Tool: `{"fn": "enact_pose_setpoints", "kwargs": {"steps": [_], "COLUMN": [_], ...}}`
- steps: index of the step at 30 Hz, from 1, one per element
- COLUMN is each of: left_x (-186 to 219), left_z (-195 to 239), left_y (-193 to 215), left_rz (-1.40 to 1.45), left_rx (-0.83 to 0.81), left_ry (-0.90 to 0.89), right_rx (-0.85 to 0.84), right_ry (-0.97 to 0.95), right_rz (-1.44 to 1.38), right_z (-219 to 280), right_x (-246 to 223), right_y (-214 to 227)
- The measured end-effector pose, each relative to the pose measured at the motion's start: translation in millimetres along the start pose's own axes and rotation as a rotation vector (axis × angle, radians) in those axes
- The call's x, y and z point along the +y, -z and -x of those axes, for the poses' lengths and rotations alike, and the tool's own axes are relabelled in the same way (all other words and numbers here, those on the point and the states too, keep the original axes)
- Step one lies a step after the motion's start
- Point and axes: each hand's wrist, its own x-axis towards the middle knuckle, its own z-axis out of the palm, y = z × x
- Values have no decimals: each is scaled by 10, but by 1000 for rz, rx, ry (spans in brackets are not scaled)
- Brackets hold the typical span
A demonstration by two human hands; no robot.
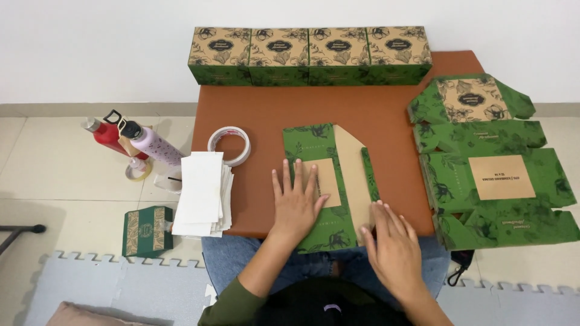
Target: The person is folding flat cardboard templates into boxes, inserting white paper liners, and stacking the finished products.
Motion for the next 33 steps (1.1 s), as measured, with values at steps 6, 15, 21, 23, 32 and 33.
{"fn": "enact_pose_setpoints", "kwargs": {"steps": [6, 15, 21, 23, 32, 33], "left_x": [336, 183, -174, -239, -325, -335], "left_z": [3, 261, 523, 539, 601, 609], "left_y": [346, 1223, 1369, 1133, 557, 529], "left_rz": [214, 529, 874, 828, 405, 354], "left_rx": [-51, 247, 154, 142, 179, 194], "left_ry": [-342, -322, 87, 107, 38, 22], "right_rx": [316, 402, 510, 555, 469, 368], "right_ry": [-60, -122, -174, -135, 272, 330], "right_rz": [-333, -414, -732, -739, -509, -447], "right_z": [-376, -468, -566, -572, -516, -510], "right_x": [128, 276, 409, 316, -352, -417], "right_y": [-95, 73, 406, 505, 304, 325]}}
